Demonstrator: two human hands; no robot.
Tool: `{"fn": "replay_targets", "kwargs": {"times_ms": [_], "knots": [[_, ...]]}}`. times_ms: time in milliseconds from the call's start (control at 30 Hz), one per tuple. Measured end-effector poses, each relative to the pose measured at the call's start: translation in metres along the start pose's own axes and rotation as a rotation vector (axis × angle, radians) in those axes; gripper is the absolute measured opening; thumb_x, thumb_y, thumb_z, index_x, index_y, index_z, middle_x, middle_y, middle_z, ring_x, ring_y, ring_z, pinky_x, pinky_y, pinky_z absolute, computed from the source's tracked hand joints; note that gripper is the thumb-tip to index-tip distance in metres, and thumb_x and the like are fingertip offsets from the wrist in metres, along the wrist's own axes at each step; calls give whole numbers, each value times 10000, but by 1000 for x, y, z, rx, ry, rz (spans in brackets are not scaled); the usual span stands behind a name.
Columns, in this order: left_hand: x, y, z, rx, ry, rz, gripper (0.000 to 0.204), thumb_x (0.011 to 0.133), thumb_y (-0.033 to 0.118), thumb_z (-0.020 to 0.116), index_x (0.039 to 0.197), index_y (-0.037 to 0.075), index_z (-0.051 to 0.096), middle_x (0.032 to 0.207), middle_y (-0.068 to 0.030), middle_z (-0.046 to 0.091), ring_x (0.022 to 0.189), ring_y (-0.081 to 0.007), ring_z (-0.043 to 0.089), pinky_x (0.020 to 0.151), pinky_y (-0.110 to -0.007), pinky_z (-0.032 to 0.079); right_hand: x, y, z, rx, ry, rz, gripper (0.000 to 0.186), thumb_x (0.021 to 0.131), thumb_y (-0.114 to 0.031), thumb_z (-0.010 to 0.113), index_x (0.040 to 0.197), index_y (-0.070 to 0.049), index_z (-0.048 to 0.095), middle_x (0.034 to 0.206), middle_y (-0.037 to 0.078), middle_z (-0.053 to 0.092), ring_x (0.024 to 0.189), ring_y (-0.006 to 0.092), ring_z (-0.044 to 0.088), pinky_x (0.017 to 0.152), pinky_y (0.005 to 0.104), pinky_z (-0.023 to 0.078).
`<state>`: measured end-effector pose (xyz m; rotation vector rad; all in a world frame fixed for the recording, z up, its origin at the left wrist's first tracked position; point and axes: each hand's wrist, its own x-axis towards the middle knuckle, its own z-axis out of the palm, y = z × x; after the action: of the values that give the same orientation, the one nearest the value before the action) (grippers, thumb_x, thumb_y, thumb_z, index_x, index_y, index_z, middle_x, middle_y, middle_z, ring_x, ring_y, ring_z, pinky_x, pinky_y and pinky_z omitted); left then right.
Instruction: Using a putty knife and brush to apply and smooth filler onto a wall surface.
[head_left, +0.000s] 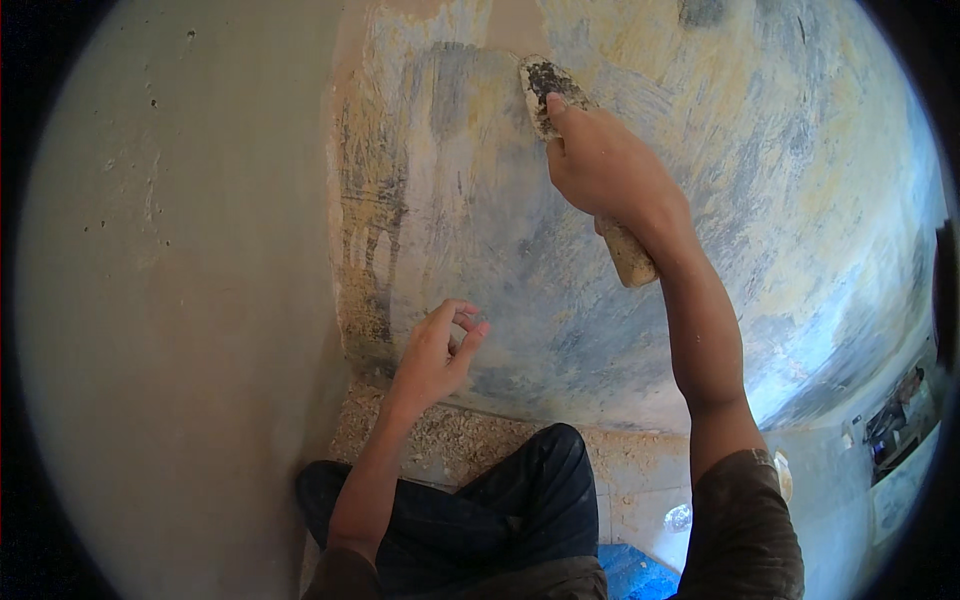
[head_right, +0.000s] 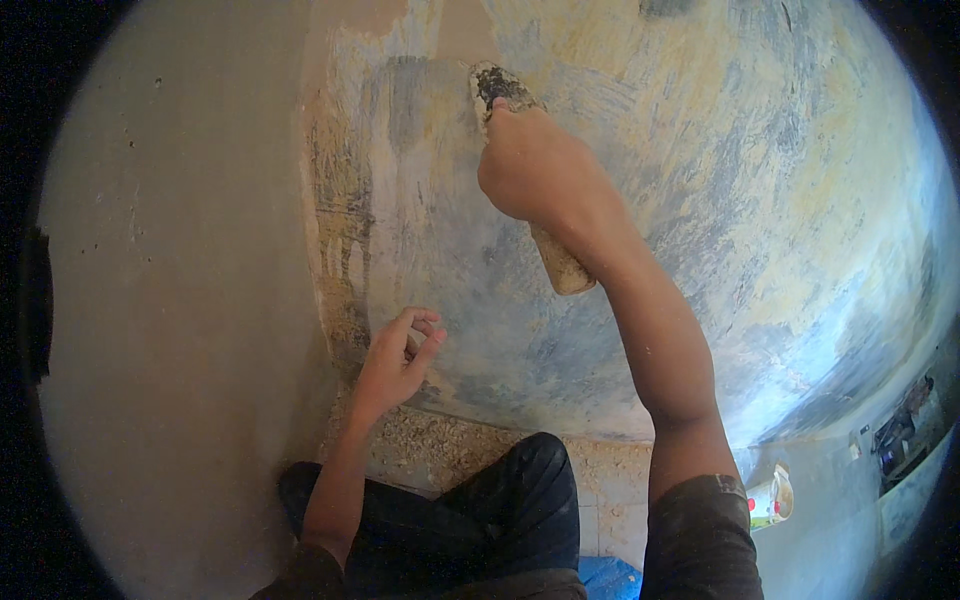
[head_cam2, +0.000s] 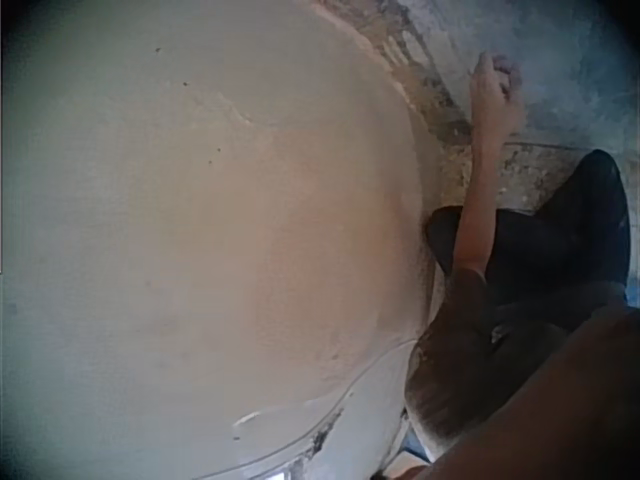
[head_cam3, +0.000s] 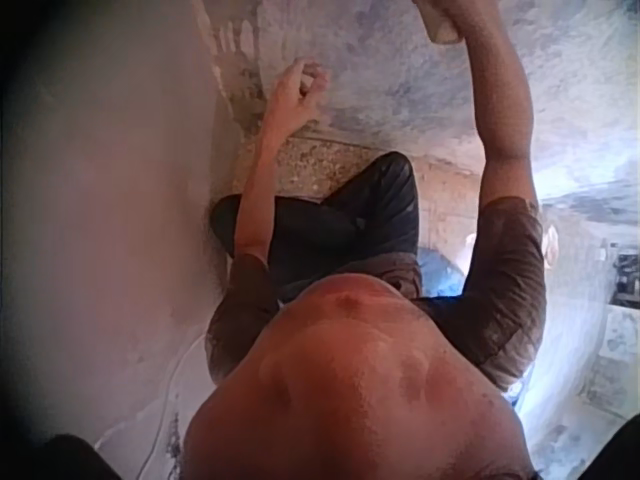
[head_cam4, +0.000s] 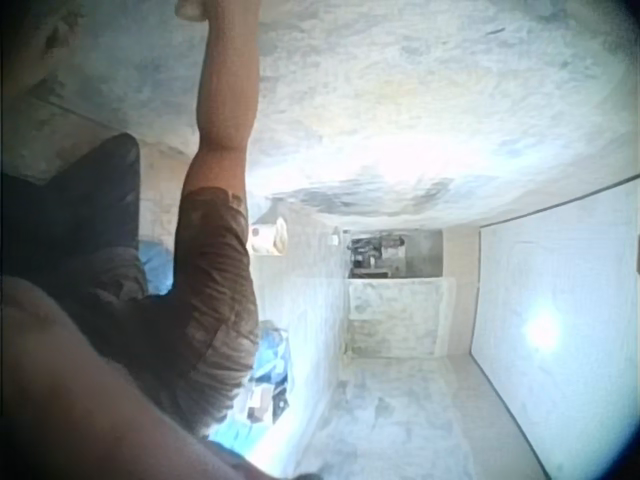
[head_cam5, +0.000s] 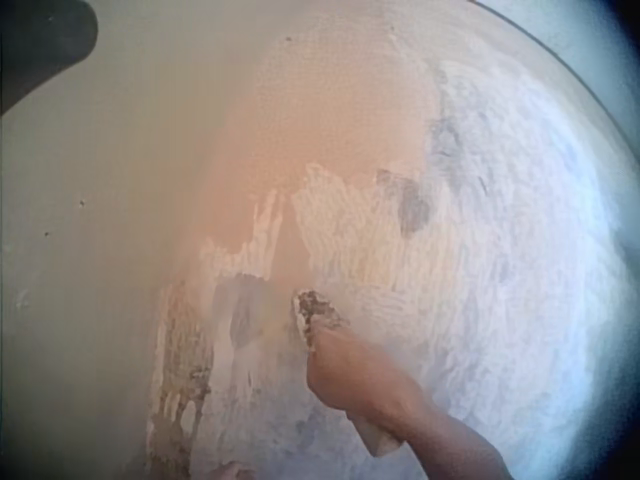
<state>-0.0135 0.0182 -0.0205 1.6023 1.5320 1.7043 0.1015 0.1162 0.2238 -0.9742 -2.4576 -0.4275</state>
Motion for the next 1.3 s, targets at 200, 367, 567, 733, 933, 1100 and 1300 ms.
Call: {"fn": "replay_targets", "kwargs": {"times_ms": [200, 367, 567, 733, 933, 1100, 1300], "knots": [[-2, 7, -1, 9, -14, -10, 333, 952, 250, 619, 1145, -17, 569, 902, -93, 615, 565, -107, 542, 545, -274, 457, -14, 7, 10, -20, 67, -6, 486, 910, -158, 429, 1370, -10, 489, 1019, 259, 636, 931, 412, 621, 816, 493, 503], [1, -3, 1, 27, -2, 7, 328, 953, 245, 618, 1144, -17, 572, 901, -97, 618, 572, -107, 554, 545, -279, 459, 2, -7, -4, 59, -12, 38, 471, 913, -163, 441, 1363, -47, 514, 1024, 245, 639, 938, 417, 614, 826, 490, 508], [-1, 6, -1, 11, -14, -15, 322, 954, 243, 615, 1134, -21, 572, 897, -102, 614, 586, -120, 576, 552, -276, 465, -10, 11, 17, 23, 96, -31, 433, 925, -157, 425, 1312, 7, 528, 1019, 264, 640, 917, 430, 623, 814, 496, 511], [1, 1, 0, 19, -16, -10, 315, 957, 241, 609, 1135, -15, 566, 891, -98, 607, 594, -121, 576, 556, -277, 469, 7, -7, -3, 80, 18, 7, 435, 906, -140, 425, 1291, 37, 524, 1022, 281, 642, 938, 440, 631, 833, 510, 509], [0, 2, -2, 21, -23, -32, 318, 962, 247, 603, 1145, -10, 563, 900, -95, 603, 598, -120, 570, 560, -281, 470, -8, 1, 7, 55, 36, -4, 406, 907, -137, 420, 1252, 31, 553, 990, 272, 650, 892, 434, 639, 809, 507, 515], [3, -2, 0, 4, -18, -30, 330, 963, 260, 604, 1147, -11, 563, 907, -96, 604, 597, -120, 567, 563, -279, 466, 13, 3, 10, 23, 157, -76, 414, 919, -146, 416, 1285, -10, 556, 919, 259, 654, 812, 422, 646, 766, 499, 520], [0, -6, -2, 47, 2, -4, 340, 964, 275, 602, 1152, -6, 565, 910, -99, 609, 595, -123, 567, 571, -289, 466, 3, -2, 14, 43, 124, -38, 418, 898, -140, 436, 1267, 14, 561, 925, 279, 649, 872, 452, 625, 812, 522, 497]]}}
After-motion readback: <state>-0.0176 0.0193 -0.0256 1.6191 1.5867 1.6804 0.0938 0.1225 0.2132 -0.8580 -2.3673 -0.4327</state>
